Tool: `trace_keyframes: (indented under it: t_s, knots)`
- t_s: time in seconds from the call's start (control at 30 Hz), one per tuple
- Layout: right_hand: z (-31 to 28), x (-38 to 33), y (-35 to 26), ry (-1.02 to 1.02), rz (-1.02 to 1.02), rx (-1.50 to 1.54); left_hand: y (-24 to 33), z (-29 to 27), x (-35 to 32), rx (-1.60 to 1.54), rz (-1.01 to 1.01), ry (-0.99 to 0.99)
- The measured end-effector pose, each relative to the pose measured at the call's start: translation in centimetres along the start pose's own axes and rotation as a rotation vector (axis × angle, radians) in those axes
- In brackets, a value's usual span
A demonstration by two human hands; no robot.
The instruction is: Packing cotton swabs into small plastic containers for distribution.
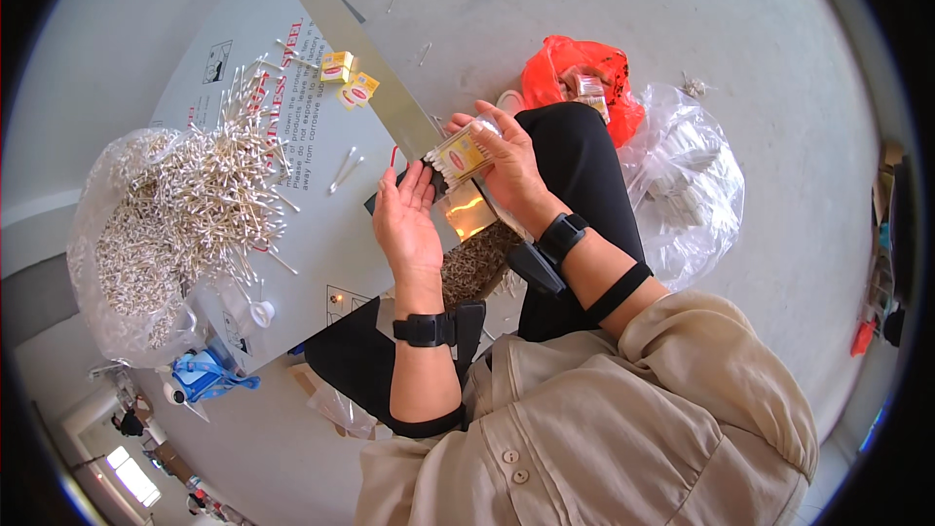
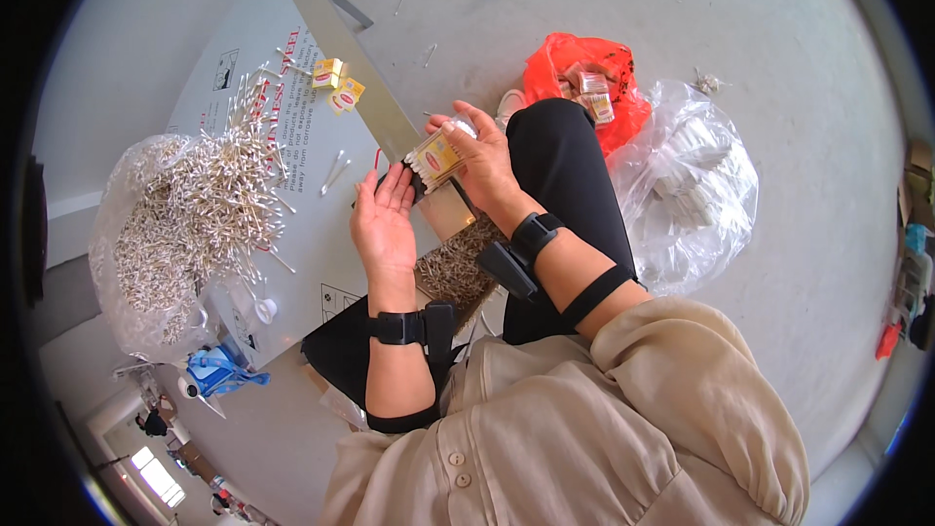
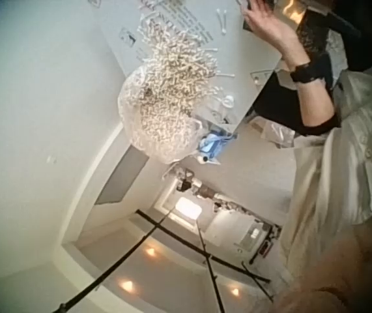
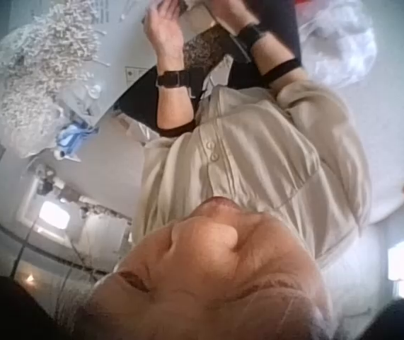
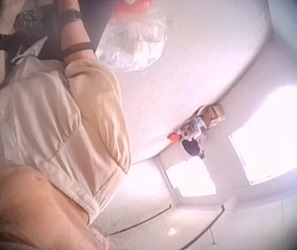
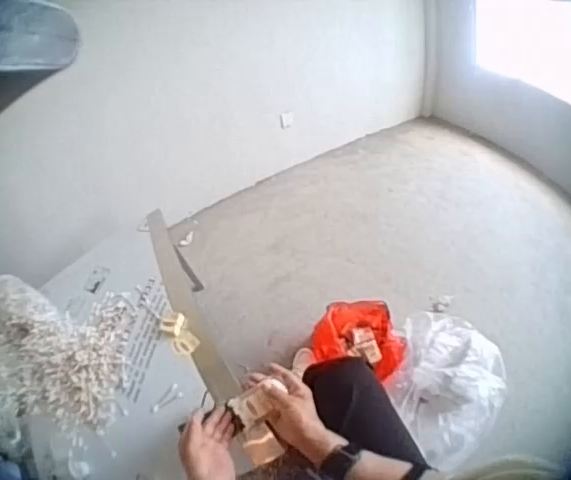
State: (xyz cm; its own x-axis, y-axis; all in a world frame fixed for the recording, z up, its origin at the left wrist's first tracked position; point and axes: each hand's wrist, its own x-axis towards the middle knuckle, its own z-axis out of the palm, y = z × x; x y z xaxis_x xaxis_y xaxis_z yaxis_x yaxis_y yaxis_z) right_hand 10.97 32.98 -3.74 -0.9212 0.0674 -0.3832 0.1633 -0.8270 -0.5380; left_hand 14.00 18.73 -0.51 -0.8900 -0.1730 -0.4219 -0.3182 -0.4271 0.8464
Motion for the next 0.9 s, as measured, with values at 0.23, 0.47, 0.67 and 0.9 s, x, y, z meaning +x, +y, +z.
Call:
trace_keyframes:
  t_s: [0.23, 0.47, 0.67, 0.9]
  knots:
    - [-0.4, 0.4, 0.7, 0.002, 0.020, 0.026, 0.2, 1.5, 0.6, -0.170, -0.165, -0.036]
    - [0.0, -0.4, 0.1, -0.010, 0.048, 0.115, -0.2, 0.5, -0.4, -0.058, -0.030, -0.062]
    - [-0.7, -0.6, 0.5, 0.066, 0.044, 0.283, -1.4, 0.3, -3.5, -0.214, -0.033, -0.068]
    - [-0.5, -0.5, 1.4, -0.018, 0.017, 0.088, -2.3, 1.6, -3.8, -0.336, -0.009, -0.105]
